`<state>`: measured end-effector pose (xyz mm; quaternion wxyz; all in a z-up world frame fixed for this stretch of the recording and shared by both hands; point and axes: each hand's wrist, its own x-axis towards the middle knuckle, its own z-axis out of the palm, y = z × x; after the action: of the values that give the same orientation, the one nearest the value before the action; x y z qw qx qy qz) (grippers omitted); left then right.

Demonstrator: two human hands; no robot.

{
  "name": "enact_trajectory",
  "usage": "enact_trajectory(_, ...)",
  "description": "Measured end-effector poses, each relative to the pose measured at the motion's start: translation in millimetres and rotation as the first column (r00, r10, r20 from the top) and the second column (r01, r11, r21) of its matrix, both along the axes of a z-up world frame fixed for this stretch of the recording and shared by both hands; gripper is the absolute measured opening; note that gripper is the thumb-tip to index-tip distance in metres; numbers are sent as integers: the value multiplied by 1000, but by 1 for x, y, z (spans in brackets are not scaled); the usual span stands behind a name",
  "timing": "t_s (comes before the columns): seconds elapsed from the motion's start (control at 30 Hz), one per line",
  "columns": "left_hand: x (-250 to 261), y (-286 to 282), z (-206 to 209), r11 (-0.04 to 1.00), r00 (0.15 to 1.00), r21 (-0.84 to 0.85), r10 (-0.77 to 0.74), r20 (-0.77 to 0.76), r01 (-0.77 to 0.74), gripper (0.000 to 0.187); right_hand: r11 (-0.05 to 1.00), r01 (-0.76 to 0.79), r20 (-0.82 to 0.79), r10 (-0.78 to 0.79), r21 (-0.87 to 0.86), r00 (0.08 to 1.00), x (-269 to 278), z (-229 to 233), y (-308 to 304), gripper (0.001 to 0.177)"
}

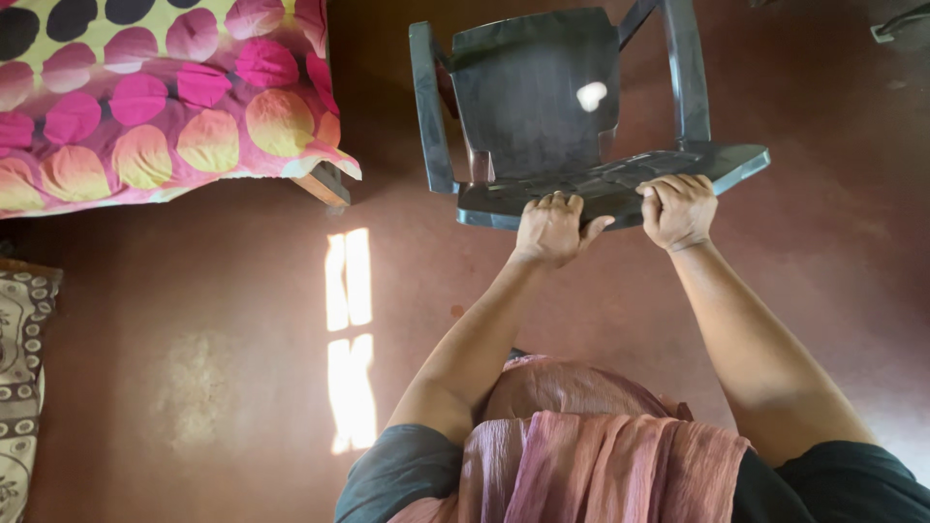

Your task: The person lifts a black plastic chair and carries it across the room. They move from a corner with a wicker chair and patterned rug toward a bed with a pink and yellow patterned cover, then continue to another area of the room.

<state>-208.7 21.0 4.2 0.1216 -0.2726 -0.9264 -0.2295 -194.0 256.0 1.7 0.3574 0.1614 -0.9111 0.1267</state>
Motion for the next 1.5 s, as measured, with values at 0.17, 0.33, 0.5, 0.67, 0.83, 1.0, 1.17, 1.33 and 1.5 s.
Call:
enact_trajectory(0.17, 5, 22, -9, 1000, 998, 0, 17, -55, -17, 66, 999, -41, -46, 40, -23, 998, 7, -15, 19, 17)
enact_trajectory(0.33, 0, 18, -13, 999, 991, -7, 49, -121, -50, 64, 999, -1, -69, -1, -33, 998, 6, -29, 17, 17)
enact_trajectory(0.5, 4, 20, -11, 997, 981, 41, 79, -178, -72, 58, 999, -17, -79, 14, -40, 997, 1, -26, 22, 17)
enact_trajectory(0.67, 9, 23, -14, 996, 979, -3, 84, -188, -86, 57, 1000, 4, -58, -5, -28, 998, 11, -29, 24, 17)
enact_trajectory(0.83, 1, 21, -11, 998, 984, -23, 60, -170, -65, 58, 999, 16, -46, -18, -47, 999, 9, -28, 20, 17)
enact_trajectory(1.0, -12, 19, -8, 998, 980, -39, 40, -194, -48, 57, 998, 29, -16, -30, -62, 999, 1, -22, 16, 18)
enact_trajectory(1.17, -29, 9, -8, 999, 985, -37, -2, -174, -4, 58, 994, 48, -6, -48, -94, 999, -7, -19, 5, 18)
enact_trajectory(1.33, -52, -11, -12, 996, 979, -72, -62, -193, 49, 60, 992, 91, -30, -94, -92, 995, -12, -19, -17, 17)
enact_trajectory(1.5, -74, -26, -14, 992, 962, -45, -122, -245, 115, 61, 985, 158, -31, -161, -75, 987, -17, -17, -34, 17)
